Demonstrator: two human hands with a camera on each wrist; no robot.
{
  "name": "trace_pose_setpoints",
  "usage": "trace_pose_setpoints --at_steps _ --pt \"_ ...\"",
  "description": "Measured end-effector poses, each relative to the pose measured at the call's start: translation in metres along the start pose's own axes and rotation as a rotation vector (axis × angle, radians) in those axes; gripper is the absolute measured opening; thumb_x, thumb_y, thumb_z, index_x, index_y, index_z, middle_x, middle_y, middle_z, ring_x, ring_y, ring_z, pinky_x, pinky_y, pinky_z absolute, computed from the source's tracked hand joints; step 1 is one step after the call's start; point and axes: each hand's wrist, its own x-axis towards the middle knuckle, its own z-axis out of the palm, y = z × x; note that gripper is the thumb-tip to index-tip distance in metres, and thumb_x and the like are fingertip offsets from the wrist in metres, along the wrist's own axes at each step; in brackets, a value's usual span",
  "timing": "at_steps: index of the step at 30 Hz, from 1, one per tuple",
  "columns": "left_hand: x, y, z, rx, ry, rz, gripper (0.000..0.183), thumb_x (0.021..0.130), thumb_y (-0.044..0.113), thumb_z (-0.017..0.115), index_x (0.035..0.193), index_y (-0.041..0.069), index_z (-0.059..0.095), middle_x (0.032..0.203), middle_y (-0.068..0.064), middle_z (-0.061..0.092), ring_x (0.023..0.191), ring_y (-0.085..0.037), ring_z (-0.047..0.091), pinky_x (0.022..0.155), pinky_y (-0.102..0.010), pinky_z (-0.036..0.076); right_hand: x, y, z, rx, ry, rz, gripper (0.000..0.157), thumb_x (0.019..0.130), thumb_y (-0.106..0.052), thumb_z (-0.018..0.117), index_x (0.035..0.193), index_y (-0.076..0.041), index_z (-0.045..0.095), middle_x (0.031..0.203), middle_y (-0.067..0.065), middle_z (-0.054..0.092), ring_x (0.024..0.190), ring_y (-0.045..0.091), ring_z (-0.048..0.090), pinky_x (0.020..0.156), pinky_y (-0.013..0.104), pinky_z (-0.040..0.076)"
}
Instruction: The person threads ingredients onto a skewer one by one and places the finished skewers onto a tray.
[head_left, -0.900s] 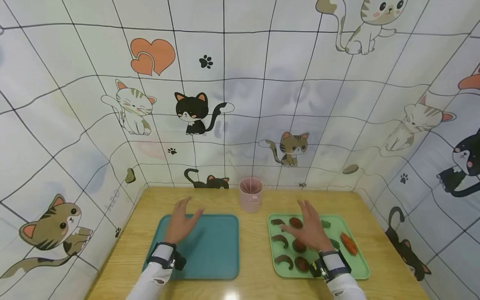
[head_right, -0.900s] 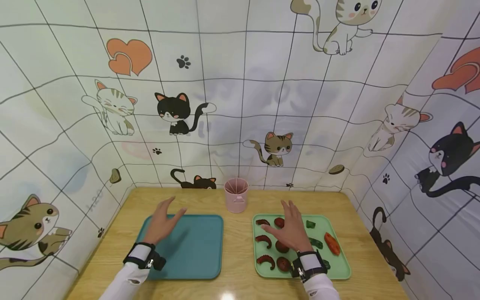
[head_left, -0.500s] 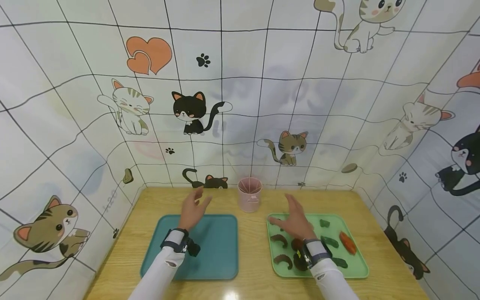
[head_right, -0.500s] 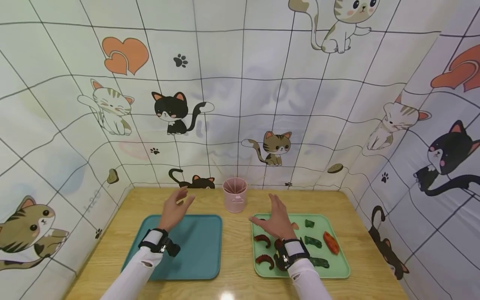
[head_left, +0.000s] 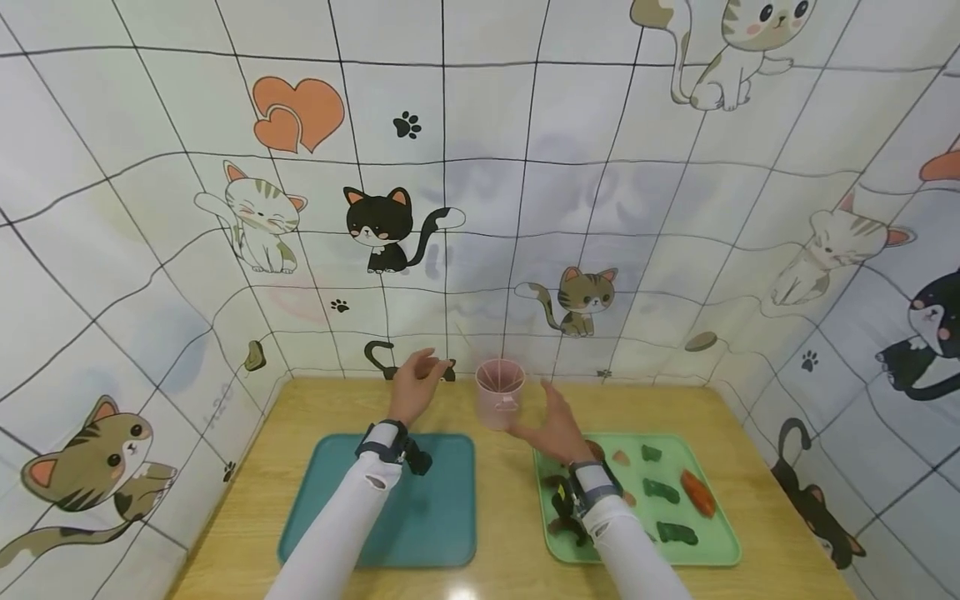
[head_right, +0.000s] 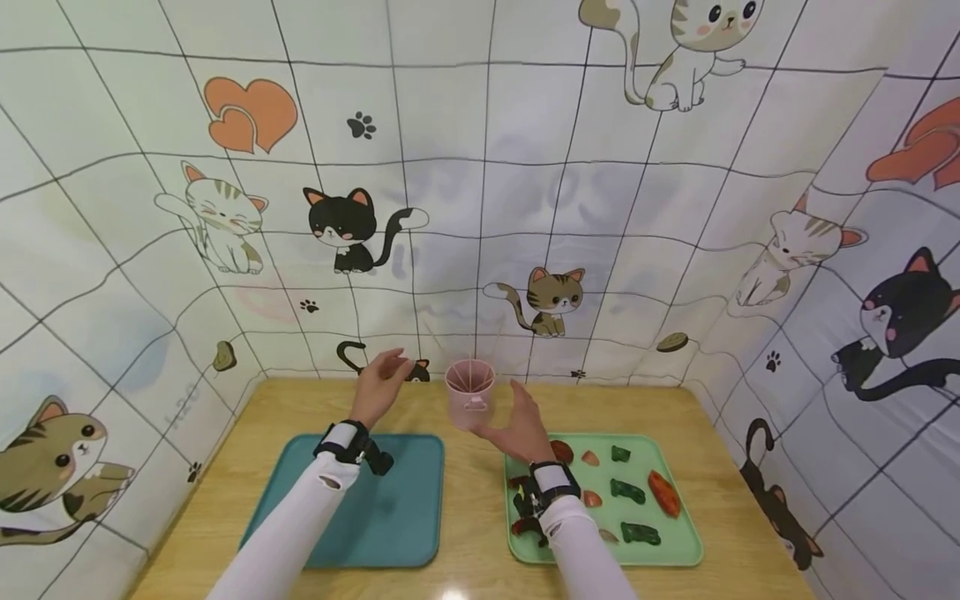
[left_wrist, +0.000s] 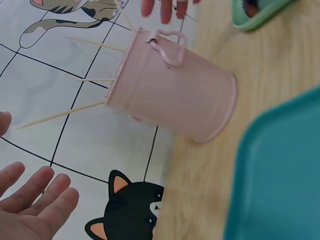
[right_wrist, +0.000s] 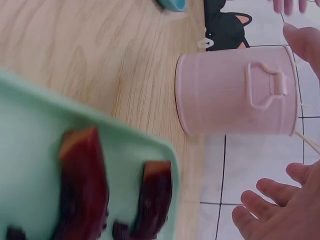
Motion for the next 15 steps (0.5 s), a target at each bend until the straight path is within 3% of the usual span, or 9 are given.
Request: trace_pose_setpoints --at_steps 6,15 --pt "0.019 0.002 0.014 -0.024 0.009 -0.01 0.048 0.101 0.025 0.068 0.14 0.001 0.058 0.124 -0.022 0.071 0.111 -0.037 0.071 0.097 -0.05 0.055 0.017 -0.003 0.013 0.07 0.019 0.047 0.117 0.077 -0.057 0.083 0.163 -0.012 0.018 0.168 0.019 0.024 0.153 0.044 0.027 0.118 0.065 0.031" --pt "0.038 0.002 0.031 0.063 0.012 -0.067 0.045 0.1 0.029 0.067 0.136 0.003 0.063 0.124 -0.021 0.071 0.117 -0.037 0.068 0.099 -0.049 0.054 0.039 -0.016 0.031 0.181 0.081 0.044 0.107 0.074 -0.045 0.09 0.156 -0.007 0.033 0.157 0.018 0.045 0.145 0.04 0.043 0.116 0.06 0.037"
